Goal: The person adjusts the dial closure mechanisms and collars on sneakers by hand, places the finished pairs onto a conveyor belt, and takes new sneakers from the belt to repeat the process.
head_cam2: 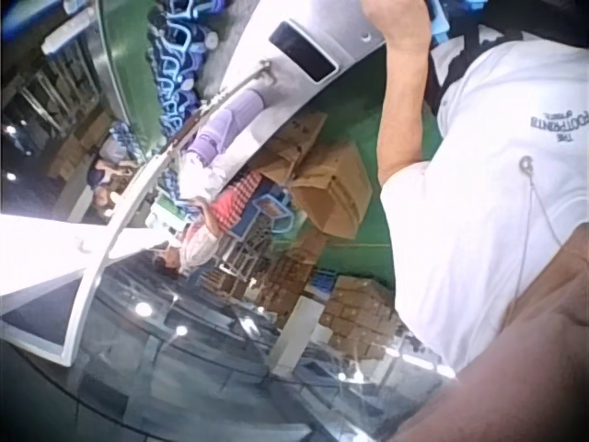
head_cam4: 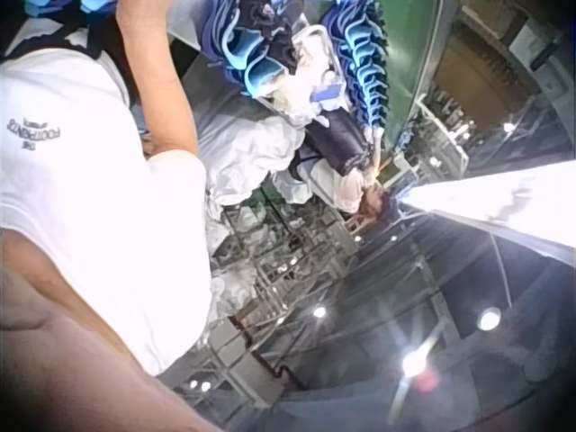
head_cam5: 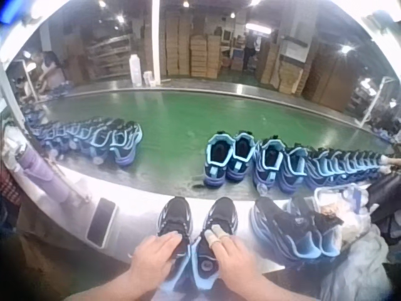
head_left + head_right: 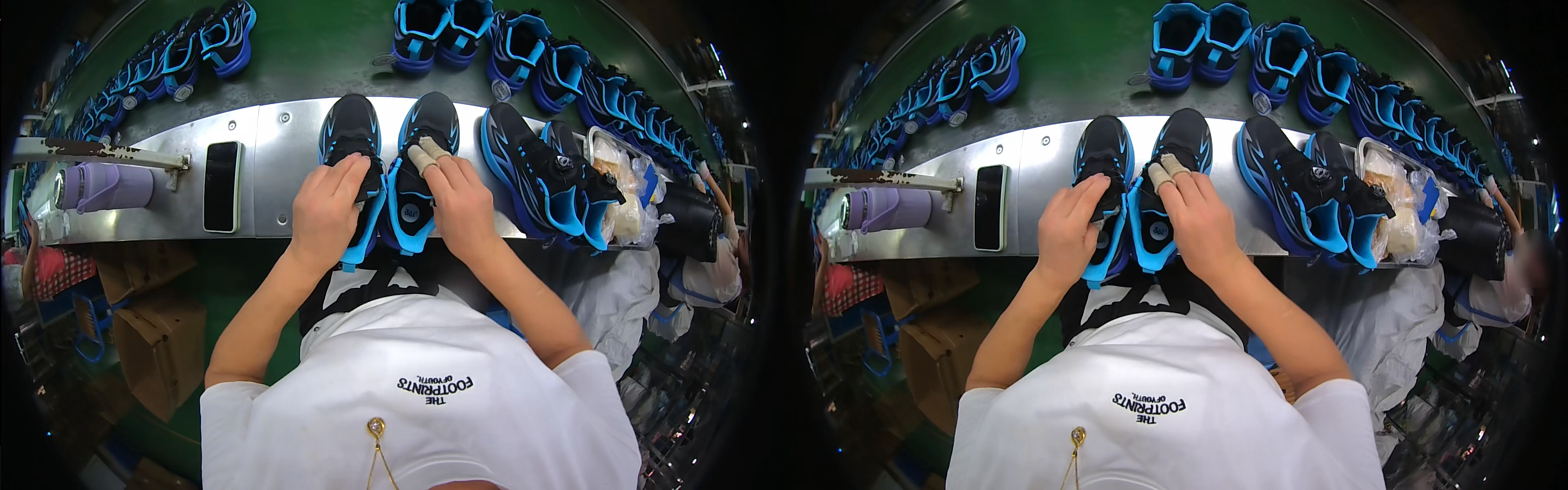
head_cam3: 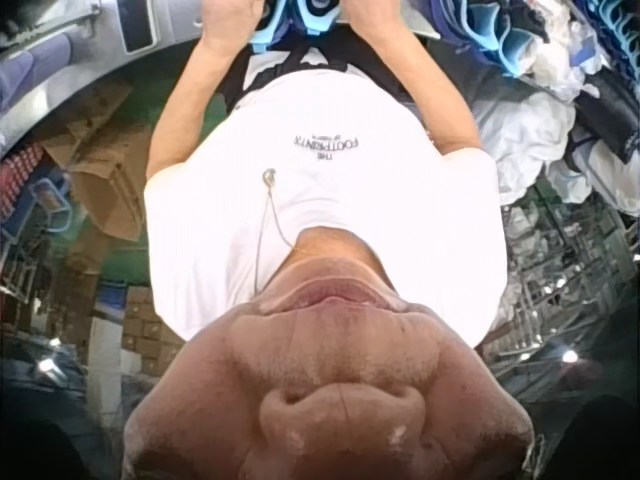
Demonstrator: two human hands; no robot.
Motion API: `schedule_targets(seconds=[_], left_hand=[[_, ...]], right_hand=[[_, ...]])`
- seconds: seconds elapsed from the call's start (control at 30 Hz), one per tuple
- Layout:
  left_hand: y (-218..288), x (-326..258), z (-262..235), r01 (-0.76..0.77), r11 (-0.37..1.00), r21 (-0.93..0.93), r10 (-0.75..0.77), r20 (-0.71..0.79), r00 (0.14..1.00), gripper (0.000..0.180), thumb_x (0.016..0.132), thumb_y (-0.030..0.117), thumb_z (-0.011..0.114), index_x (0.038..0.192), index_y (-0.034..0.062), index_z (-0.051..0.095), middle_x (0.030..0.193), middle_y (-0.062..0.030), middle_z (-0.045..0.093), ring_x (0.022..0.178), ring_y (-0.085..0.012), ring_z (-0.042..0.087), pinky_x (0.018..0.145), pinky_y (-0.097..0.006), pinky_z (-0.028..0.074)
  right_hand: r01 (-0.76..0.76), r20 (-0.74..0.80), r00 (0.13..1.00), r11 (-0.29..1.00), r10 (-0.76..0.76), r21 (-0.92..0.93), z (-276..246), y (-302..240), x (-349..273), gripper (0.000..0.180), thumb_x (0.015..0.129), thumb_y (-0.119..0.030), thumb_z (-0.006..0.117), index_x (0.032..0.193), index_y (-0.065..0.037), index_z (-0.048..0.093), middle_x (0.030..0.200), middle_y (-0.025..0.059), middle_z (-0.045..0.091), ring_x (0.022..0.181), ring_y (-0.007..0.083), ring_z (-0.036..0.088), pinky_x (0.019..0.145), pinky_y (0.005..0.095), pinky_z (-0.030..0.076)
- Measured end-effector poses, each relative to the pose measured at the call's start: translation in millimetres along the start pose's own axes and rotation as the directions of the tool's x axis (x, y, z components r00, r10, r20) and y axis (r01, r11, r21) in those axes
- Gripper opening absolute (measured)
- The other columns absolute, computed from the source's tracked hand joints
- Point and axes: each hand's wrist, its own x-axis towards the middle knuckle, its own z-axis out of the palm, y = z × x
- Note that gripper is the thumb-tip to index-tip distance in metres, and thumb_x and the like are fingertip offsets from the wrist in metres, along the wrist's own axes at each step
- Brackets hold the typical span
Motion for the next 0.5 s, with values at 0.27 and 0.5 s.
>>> schedule_targets(seconds=[0.27, 0.5], left_hand=[[-18.6, 12.8, -25.0, 0.077, 0.969, -0.235, 0.022, 0.391, 0.92, 0.04, 0.073, -0.001, 0.062, 0.111, 0.0078, 0.069, 0.123, -0.0116, 0.059, 0.107, -0.0334, 0.054, 0.093, -0.04, 0.045], [2.2, 18.0, -12.2, -0.126, 0.99, 0.069, 0.082, 0.447, 0.891, 0.019, 0.075, 0.001, 0.063, 0.093, 0.0074, 0.068, 0.106, -0.004, 0.064, 0.093, -0.0299, 0.054, 0.086, -0.04, 0.045]], right_hand=[[-0.158, 0.266, 0.96, 0.949, 0.084, 0.272, -30.8, -3.0, 3.6, 0.04, 0.087, -0.009, 0.063, 0.128, -0.009, 0.061, 0.133, 0.0183, 0.056, 0.115, 0.0333, 0.053, 0.103, 0.0403, 0.042], [-0.167, 0.287, 0.958, 0.835, 0.011, 0.525, -34.8, 21.1, 17.7, 0.025, 0.086, -0.002, 0.062, 0.11, -0.007, 0.069, 0.106, 0.0139, 0.066, 0.1, 0.0353, 0.06, 0.09, 0.0384, 0.048]])
